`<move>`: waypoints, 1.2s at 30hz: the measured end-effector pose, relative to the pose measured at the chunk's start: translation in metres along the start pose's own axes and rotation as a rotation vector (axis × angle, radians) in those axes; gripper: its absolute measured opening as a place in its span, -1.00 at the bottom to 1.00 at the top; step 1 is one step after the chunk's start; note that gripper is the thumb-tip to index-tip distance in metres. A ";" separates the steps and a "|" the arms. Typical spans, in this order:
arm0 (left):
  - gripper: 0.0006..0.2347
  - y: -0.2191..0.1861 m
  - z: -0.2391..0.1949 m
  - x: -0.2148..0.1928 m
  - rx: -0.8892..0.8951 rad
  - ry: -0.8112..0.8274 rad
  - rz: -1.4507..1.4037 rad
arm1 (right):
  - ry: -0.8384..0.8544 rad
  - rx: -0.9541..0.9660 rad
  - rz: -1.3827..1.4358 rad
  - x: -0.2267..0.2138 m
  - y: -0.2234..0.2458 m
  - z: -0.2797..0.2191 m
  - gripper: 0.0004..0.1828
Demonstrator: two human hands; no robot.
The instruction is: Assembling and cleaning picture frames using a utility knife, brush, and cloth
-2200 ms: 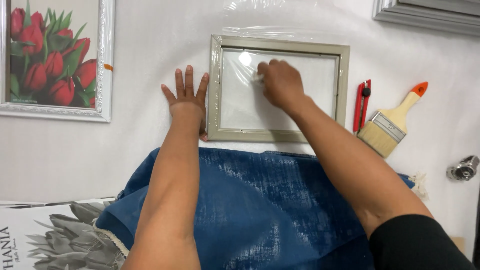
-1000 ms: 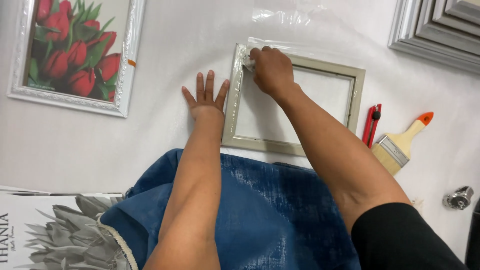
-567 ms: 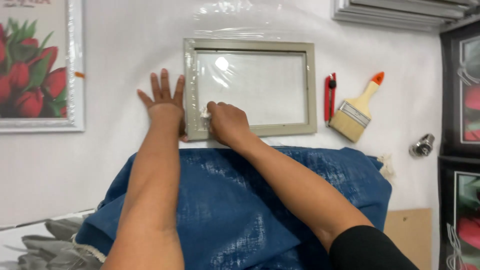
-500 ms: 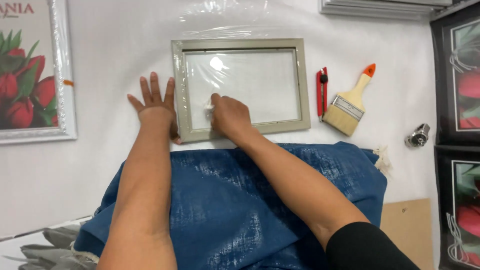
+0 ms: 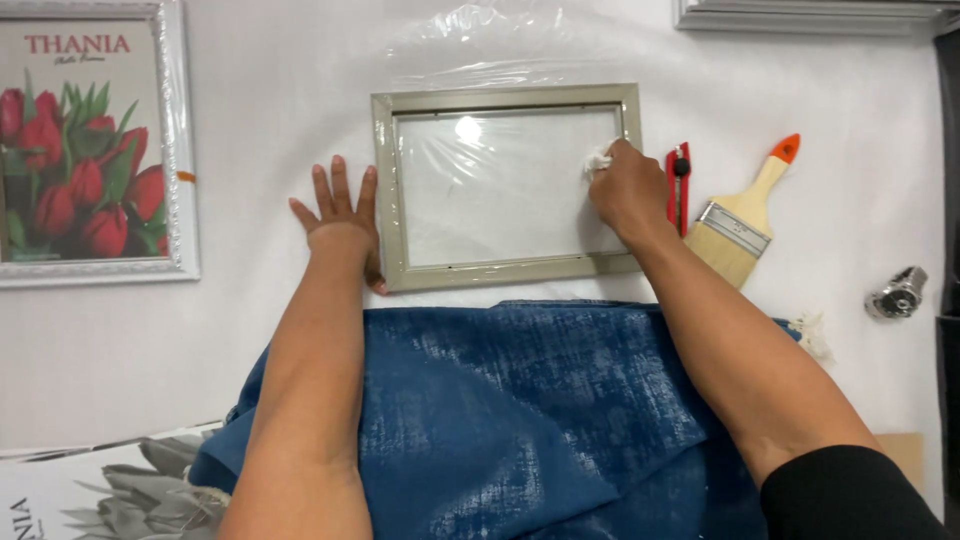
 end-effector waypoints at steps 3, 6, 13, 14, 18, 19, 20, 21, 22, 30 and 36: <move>0.37 0.000 -0.003 -0.001 0.018 -0.001 0.012 | -0.032 -0.091 0.078 0.006 0.074 -0.005 -0.77; 0.37 0.004 0.010 0.003 0.027 -0.001 0.018 | -0.057 -0.201 0.169 0.016 0.148 -0.011 -0.77; 0.46 -0.001 0.051 0.029 0.091 -0.106 -0.033 | -0.163 -0.388 0.059 0.045 0.193 -0.028 -0.70; 0.45 -0.001 0.049 0.028 0.089 -0.120 -0.027 | -0.222 -0.449 0.081 0.049 0.192 -0.029 -0.82; 0.32 0.003 -0.015 -0.008 0.099 -0.011 -0.014 | -0.301 -0.543 0.005 0.039 0.156 -0.029 -0.82; 0.30 0.004 -0.022 -0.011 0.091 0.012 -0.011 | -0.304 -0.502 -0.016 0.034 0.134 -0.023 -0.82; 0.28 0.005 -0.030 -0.015 0.083 0.035 -0.007 | -0.307 -0.461 -0.037 0.029 0.114 -0.018 -0.82; 0.28 0.003 -0.007 0.001 0.086 0.031 -0.010 | -0.310 -0.462 -0.042 0.020 0.090 -0.006 -0.82; 0.34 0.001 0.017 0.012 0.096 -0.023 -0.017 | -0.298 -0.348 -0.048 0.011 0.057 0.009 -0.83; 0.28 0.003 0.016 0.009 0.090 -0.030 -0.048 | -0.258 -0.072 0.085 0.012 0.080 0.043 -0.80; 0.26 0.005 0.013 0.007 0.107 -0.065 -0.022 | -0.164 -0.304 0.221 0.061 0.233 0.018 -0.76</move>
Point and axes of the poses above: each hand's wrist, its own z-axis towards the middle knuckle, its own x-axis out of the palm, y = z × x, the point moved 8 cm from there along z, towards the middle knuckle, and after that the axes turned 4 degrees about -x, right-handed, at the moved point
